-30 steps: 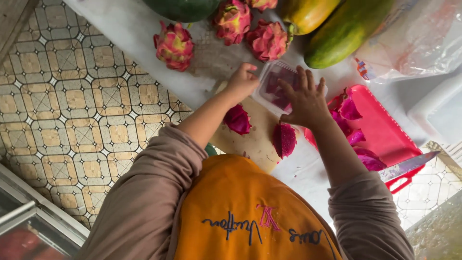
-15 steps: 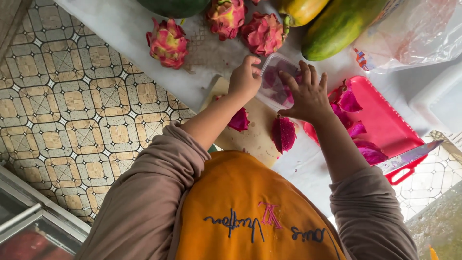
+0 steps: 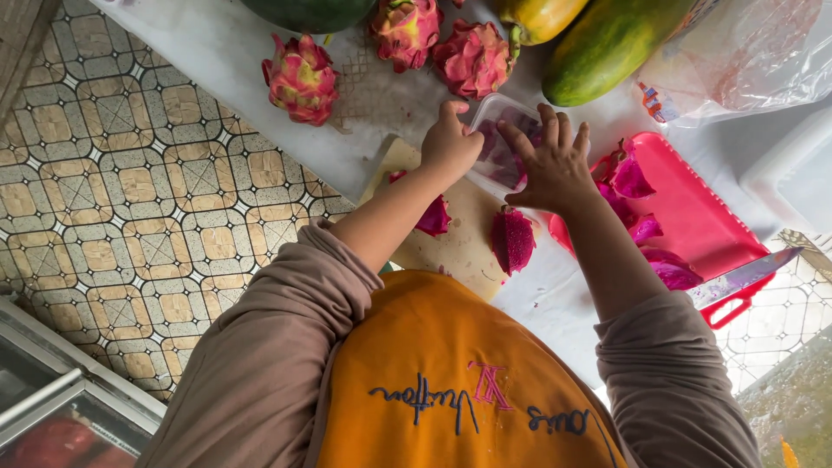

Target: Cutting dragon fruit into pieces on a cutting board and placing them into a plastic container.

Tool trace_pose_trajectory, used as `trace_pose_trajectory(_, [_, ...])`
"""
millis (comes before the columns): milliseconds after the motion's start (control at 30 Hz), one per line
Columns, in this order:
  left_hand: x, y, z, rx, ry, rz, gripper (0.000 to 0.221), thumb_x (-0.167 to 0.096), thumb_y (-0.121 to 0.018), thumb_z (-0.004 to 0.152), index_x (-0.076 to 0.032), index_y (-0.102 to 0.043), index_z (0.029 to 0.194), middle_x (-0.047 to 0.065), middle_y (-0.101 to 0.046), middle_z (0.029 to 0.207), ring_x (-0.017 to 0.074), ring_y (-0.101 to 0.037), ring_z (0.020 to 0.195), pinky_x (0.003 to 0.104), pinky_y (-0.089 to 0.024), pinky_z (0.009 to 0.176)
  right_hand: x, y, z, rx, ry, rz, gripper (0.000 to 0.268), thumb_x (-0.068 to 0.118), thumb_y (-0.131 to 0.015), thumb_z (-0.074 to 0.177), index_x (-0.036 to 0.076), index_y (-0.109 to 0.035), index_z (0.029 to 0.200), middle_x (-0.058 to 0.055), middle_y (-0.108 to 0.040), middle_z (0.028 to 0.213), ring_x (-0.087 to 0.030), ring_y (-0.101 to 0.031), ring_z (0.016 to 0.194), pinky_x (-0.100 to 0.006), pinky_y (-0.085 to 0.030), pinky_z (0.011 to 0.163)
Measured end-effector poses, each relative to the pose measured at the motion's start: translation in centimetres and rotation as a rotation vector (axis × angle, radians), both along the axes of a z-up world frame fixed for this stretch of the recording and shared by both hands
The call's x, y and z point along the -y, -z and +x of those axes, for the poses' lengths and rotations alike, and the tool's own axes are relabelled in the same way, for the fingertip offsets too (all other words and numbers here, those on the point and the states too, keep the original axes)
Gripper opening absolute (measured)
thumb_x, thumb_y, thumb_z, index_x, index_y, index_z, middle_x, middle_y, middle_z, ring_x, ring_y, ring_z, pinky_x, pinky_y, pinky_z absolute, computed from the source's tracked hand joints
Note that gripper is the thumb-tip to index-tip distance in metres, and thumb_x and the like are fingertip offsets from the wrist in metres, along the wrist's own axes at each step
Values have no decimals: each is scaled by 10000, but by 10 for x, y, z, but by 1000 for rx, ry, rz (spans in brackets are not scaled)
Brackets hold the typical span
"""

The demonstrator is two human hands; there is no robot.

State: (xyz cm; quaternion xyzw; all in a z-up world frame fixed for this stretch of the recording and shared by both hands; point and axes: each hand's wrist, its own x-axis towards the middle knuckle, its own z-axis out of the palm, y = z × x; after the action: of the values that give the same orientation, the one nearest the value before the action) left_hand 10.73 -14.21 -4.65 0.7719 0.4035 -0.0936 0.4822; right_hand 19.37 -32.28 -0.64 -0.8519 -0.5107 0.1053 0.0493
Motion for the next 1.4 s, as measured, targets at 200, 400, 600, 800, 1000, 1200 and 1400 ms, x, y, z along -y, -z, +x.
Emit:
trace_pose_trajectory(200, [-3, -22, 0, 10, -129, -195, 415, -429, -551, 796, -226, -638, 1147, 13, -772, 1007, 255, -723, 1095, 407, -557, 978, 4, -2, 2, -112, 24, 24, 1344, 505, -871, 441, 350, -272, 1634, -306, -264, 1546, -522, -313, 1421, -826, -277, 1055])
trace_pose_trajectory(400, [-7, 8, 3, 41, -227, -342, 457, -459, -533, 798, -173, -712, 1106, 73, -751, 1041, 291, -698, 1118, 446, -521, 1011, 12, -45, 10, -380, 117, 782, 548, -83, -502, 927, -80, -450, 1473, -353, -487, 1352, -573, -487, 1276, -669, -373, 1100])
trace_pose_trajectory(600, [-10, -31, 0, 61, -261, -436, 499, -412, -517, 823, -27, -690, 1089, 165, -711, 1089, 328, -619, 1211, 456, -469, 1062, 106, 91, 61, -364, 849, 40, 281, 278, -702, 961, 208, -736, 1231, -11, -738, 928, -246, -696, 1011, -480, -547, 915])
trace_pose_trajectory(800, [-9, -37, 0, 64, -299, -429, 466, -414, -537, 809, -29, -689, 1023, 157, -714, 1034, 311, -632, 1178, 454, -467, 1036, 104, 88, 68, -606, 883, 50, 377, 115, -561, 920, 130, -717, 1263, -52, -743, 854, -210, -737, 721, -404, -631, 647])
trace_pose_trajectory(1000, [-3, -27, 6, 17, -180, -389, 585, -464, -508, 837, -61, -659, 1234, 173, -676, 1286, 359, -561, 1328, 488, -432, 1122, 82, 57, 49, -843, 1086, 252, 465, 65, -602, 859, -11, -624, 1317, -136, -712, 969, -191, -719, 759, -309, -600, 643])
trace_pose_trajectory(1200, [1, -41, 2, 3, -212, -485, 679, -522, -493, 841, -67, -589, 1335, 183, -594, 1405, 357, -466, 1417, 499, -361, 1185, 65, 14, 34, -1054, 1191, 429, 439, 44, -612, 879, -61, -576, 1304, -97, -656, 897, -133, -708, 730, -199, -570, 609])
trace_pose_trajectory(1400, [1, -7, 3, 48, -283, -539, 615, -465, -495, 844, -29, -583, 1269, 200, -599, 1285, 381, -557, 1298, 492, -479, 1039, 67, 20, 33, -1026, 1157, 481, 354, 43, -655, 888, -40, -617, 1230, -89, -637, 865, -125, -687, 684, -189, -566, 562])
